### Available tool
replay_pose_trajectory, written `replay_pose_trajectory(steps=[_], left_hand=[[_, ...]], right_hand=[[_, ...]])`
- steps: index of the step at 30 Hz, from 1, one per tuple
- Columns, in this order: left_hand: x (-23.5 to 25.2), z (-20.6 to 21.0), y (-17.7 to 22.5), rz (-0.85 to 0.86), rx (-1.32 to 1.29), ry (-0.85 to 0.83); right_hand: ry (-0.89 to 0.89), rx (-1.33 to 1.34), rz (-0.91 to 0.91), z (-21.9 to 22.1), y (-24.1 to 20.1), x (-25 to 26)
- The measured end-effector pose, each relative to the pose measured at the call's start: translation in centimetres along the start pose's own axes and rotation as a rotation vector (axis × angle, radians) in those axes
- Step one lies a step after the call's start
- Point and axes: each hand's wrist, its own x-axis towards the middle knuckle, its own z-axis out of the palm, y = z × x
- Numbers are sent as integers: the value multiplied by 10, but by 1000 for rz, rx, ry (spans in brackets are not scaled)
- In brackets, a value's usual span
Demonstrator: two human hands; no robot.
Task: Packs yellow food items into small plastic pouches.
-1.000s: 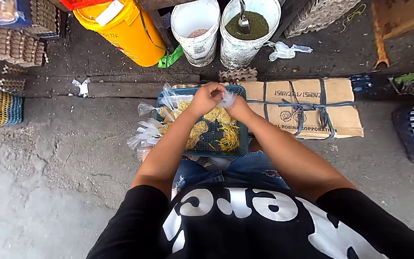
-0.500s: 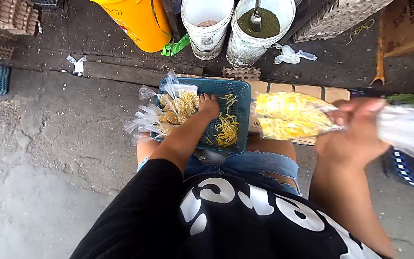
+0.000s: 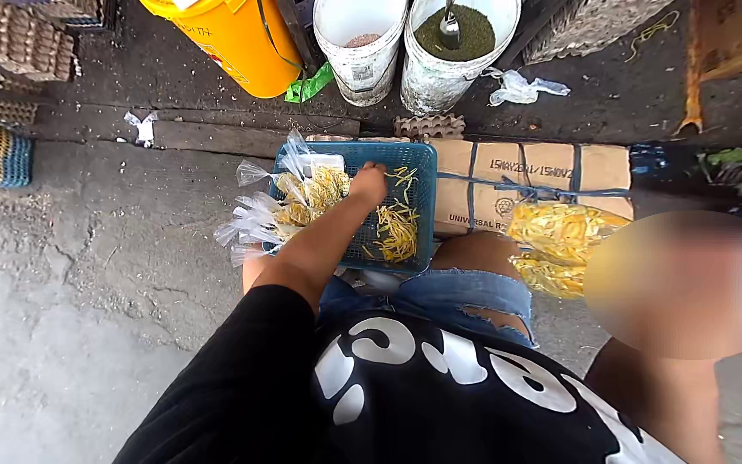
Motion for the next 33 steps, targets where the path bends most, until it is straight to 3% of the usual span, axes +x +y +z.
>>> replay_pose_trajectory(steps=[5,8,11,14,18,23,26,29,30,31,33], left_hand=[[0,33,-2,104,320,-92],[-36,46,-5,181,255,-139],[-57,35,-8,255,147,-80],[-38,22,-13,129,102,46],[-4,8,-1,-162,64,-21],[10,8,-1,-195,87,-82],[0,-14,-12,-130,-35,-230],[-25,-35,-4,-14,20,-635],[-29,-37,0,8,68,-692],[-28,-37,3,42,123,-653],[-16,-27,8,75,164,-381]], right_hand=[[-38,18,-79,-10,-9,-3],[-46,27,-61,-22,-8,-8],[-55,20,-40,-29,-3,-8],[-56,1,-35,-23,0,-4],[-77,28,-85,-12,-3,1],[-74,14,-122,-20,-2,-2],[-59,-5,-91,-30,2,-5],[-21,-27,-63,-39,7,-4],[-16,-42,-69,-41,9,-2],[-14,-60,-75,-41,9,0],[-15,-82,-81,-35,10,5]])
